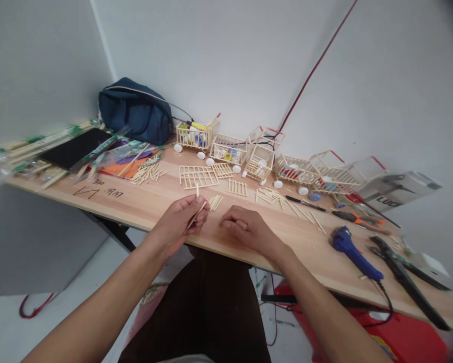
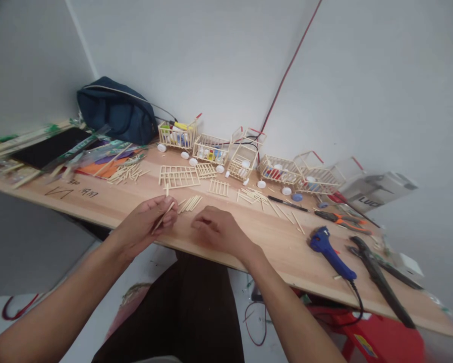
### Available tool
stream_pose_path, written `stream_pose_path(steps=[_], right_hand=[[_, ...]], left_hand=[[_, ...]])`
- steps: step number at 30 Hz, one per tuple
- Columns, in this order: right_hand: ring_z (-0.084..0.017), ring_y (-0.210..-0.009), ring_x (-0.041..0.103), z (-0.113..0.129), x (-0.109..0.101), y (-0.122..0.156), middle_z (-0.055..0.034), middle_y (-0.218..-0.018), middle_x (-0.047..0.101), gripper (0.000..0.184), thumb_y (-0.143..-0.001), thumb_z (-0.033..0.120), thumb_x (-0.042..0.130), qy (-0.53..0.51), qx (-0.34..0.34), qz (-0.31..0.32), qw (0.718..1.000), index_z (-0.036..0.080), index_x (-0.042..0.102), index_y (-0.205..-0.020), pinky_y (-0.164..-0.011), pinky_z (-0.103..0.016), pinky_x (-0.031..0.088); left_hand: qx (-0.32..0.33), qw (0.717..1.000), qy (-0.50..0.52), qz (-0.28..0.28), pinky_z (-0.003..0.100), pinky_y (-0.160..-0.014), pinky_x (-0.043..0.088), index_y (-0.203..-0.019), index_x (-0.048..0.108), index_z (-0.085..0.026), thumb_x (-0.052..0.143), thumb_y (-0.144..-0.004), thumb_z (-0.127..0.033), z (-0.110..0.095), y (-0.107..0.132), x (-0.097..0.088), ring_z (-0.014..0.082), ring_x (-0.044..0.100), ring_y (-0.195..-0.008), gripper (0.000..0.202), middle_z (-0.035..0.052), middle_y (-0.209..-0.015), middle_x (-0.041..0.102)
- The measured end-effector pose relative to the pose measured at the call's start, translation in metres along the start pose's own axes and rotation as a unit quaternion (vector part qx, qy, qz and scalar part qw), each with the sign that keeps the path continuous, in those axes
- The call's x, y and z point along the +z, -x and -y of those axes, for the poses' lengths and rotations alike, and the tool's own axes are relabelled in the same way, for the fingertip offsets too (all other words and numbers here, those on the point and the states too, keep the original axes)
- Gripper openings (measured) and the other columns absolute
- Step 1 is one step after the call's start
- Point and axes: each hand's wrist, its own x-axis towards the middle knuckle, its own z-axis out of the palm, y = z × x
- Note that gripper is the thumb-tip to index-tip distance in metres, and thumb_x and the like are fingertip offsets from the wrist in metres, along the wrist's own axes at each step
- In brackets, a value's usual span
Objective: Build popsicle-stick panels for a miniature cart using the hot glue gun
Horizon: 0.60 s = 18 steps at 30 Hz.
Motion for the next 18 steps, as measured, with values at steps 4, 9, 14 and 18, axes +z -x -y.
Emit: stream_pose_path(steps=[4,9,14,18], right_hand=[[-0.012,-0.063,0.052,-0.022,-0.019,0.006,0.0015,-0.064,0.055,0.036,-0.095,0.036,0.044,0.038,0.061,-0.131,0.989,0.020,0.054,-0.065,-0.063,-0.025,0.039],[-0.014,-0.062,0.049,-0.060,-0.060,0.023,0.0020,-0.061,0.052,0.037,-0.094,0.044,0.040,0.091,0.132,-0.306,0.938,0.021,0.053,-0.068,-0.062,-0.026,0.038],[-0.015,-0.056,0.048,-0.092,-0.097,0.050,0.0017,-0.057,0.052,0.039,-0.090,0.048,0.039,0.149,0.184,-0.388,0.891,0.019,0.060,-0.075,-0.057,-0.028,0.039],[-0.018,-0.070,0.060,-0.106,-0.115,0.066,-0.0078,-0.087,0.068,0.040,-0.083,0.050,0.049,0.183,0.187,-0.371,0.891,0.018,0.066,-0.097,-0.063,-0.031,0.046]], left_hand=[[0.029,0.999,0.037,-0.025,0.012,-0.039,0.024,-0.073,0.056,-0.013,0.076,-0.078,-0.037,-0.012,-0.001,-0.005,0.0031,0.031,-0.045,0.031,-0.0059,-0.054,0.039],[0.067,0.993,0.052,-0.087,0.012,-0.037,0.027,-0.072,0.057,-0.014,0.077,-0.076,-0.030,-0.030,0.005,-0.029,0.0036,0.031,-0.044,0.026,-0.0060,-0.053,0.038],[0.131,0.974,0.046,-0.177,0.012,-0.035,0.027,-0.072,0.061,-0.013,0.071,-0.081,-0.026,-0.046,0.017,-0.056,0.0045,0.032,-0.044,0.018,-0.0051,-0.052,0.033],[0.163,0.960,0.044,-0.223,0.012,-0.036,0.029,-0.074,0.061,-0.017,0.066,-0.085,-0.019,-0.055,0.027,-0.070,0.0062,0.035,-0.048,0.012,-0.0027,-0.056,0.038]])
